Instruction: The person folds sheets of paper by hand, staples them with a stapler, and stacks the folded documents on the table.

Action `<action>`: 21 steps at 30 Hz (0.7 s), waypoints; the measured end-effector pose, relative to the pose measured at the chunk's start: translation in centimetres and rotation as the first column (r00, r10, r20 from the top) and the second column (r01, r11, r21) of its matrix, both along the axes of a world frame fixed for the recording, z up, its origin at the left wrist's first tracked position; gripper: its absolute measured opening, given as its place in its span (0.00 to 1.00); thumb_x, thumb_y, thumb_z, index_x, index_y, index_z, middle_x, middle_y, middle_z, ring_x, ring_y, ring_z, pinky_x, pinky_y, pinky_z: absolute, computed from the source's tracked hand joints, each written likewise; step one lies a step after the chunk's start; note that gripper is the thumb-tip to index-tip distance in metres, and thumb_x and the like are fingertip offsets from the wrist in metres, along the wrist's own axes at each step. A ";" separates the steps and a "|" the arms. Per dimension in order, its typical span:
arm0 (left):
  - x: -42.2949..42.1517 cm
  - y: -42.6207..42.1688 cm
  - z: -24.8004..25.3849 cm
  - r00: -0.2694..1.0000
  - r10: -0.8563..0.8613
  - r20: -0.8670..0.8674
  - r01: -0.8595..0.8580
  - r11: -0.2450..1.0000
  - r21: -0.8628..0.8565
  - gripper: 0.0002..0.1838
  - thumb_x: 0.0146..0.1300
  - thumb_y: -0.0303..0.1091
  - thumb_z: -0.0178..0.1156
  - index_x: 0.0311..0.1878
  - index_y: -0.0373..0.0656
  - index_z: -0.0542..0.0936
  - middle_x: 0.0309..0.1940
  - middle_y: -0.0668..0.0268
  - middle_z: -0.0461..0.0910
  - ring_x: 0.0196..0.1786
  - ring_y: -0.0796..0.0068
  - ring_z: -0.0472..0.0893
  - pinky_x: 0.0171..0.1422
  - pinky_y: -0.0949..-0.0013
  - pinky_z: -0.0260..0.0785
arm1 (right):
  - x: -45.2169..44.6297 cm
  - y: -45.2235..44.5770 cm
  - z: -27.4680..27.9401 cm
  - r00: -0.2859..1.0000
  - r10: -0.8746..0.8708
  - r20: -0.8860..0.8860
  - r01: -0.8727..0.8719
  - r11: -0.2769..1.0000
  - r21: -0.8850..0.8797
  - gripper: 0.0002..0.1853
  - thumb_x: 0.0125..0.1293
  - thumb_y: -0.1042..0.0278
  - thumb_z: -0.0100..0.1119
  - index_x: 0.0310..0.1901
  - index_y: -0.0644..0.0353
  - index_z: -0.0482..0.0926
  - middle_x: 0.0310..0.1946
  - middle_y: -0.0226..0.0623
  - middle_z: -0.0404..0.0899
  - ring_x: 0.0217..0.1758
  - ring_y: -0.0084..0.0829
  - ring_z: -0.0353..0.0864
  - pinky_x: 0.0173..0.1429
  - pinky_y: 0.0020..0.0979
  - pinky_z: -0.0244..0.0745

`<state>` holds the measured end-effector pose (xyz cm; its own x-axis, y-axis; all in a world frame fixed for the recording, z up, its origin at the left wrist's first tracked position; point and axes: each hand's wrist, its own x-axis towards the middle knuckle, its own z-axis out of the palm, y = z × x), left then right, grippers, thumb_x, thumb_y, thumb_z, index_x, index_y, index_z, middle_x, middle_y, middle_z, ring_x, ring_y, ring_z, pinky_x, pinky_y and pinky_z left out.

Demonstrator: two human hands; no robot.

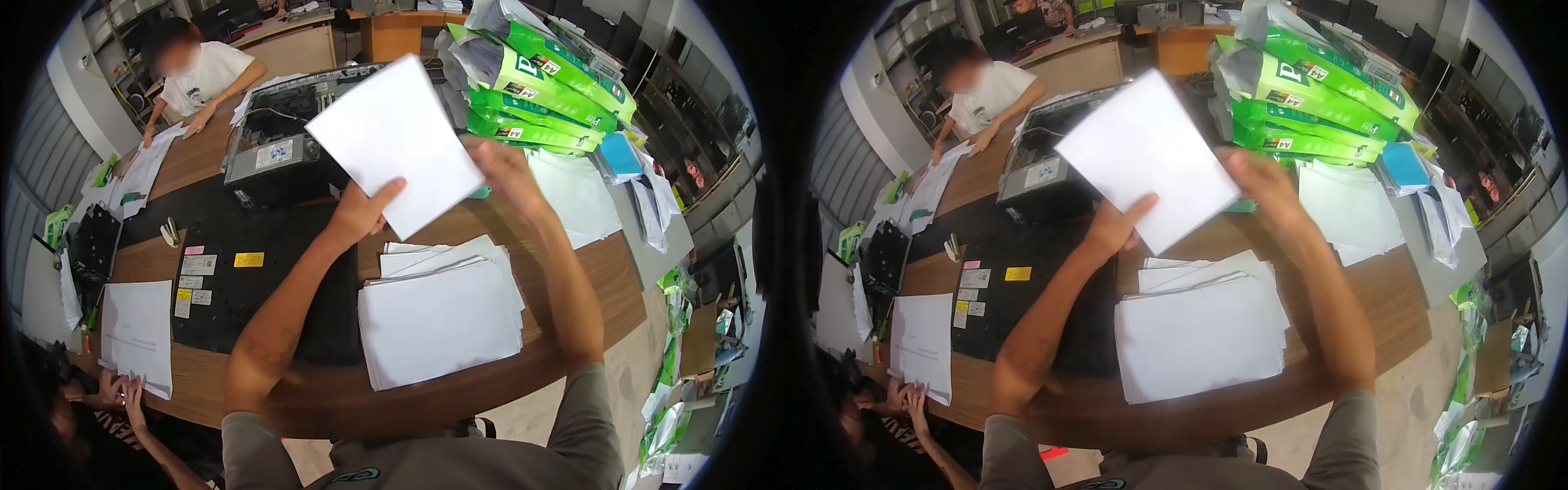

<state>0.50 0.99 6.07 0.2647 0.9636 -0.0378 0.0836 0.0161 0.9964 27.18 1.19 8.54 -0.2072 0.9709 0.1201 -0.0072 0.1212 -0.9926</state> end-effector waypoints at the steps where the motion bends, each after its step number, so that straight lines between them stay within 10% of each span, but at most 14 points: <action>1: -0.2 0.4 -0.4 1.000 0.001 -0.001 -0.001 1.000 -0.002 0.19 0.69 0.43 0.64 0.47 0.35 0.74 0.22 0.68 0.74 0.16 0.83 0.67 0.15 0.76 0.54 | 0.4 0.0 0.8 0.999 -0.029 -0.016 0.030 0.998 0.051 0.32 0.73 0.51 0.59 0.67 0.70 0.70 0.59 0.44 0.79 0.61 0.34 0.78 0.69 0.34 0.68; 5: -0.1 1.3 -1.1 0.942 0.173 0.289 -0.205 0.976 0.081 0.19 0.69 0.45 0.64 0.45 0.38 0.74 0.22 0.69 0.74 0.17 0.83 0.68 0.16 0.77 0.55 | 1.0 1.4 -5.8 0.630 -0.343 0.696 -0.105 0.851 0.514 0.44 0.58 0.61 0.75 0.69 0.75 0.62 0.66 0.61 0.69 0.71 0.51 0.69 0.72 0.40 0.65; 13: 0.0 1.6 -2.6 0.902 0.353 0.250 -0.404 0.893 0.196 0.21 0.72 0.44 0.61 0.58 0.37 0.74 0.47 0.63 0.77 0.44 0.78 0.79 0.38 0.74 0.73 | -1.4 0.8 -6.9 0.777 -0.349 0.523 0.198 0.925 0.324 0.29 0.55 0.69 0.76 0.58 0.67 0.76 0.59 0.52 0.77 0.59 0.46 0.80 0.60 0.39 0.75; 15: -0.1 1.8 -3.1 0.903 0.318 0.289 -0.382 0.902 0.200 0.23 0.73 0.44 0.60 0.61 0.36 0.73 0.53 0.60 0.75 0.51 0.75 0.79 0.45 0.71 0.76 | -2.4 -0.7 -6.8 0.811 -0.318 0.492 0.073 0.889 0.453 0.36 0.55 0.71 0.77 0.64 0.69 0.72 0.53 0.46 0.83 0.56 0.35 0.82 0.62 0.35 0.76; 21: 0.7 -0.4 -0.8 0.799 0.179 0.574 -0.280 0.956 0.091 0.24 0.74 0.42 0.58 0.63 0.34 0.71 0.55 0.58 0.74 0.55 0.70 0.79 0.54 0.65 0.81 | -7.0 -3.8 -5.9 0.999 0.048 0.019 -0.049 0.997 0.055 0.37 0.56 0.81 0.74 0.67 0.72 0.68 0.56 0.43 0.79 0.59 0.32 0.79 0.67 0.34 0.74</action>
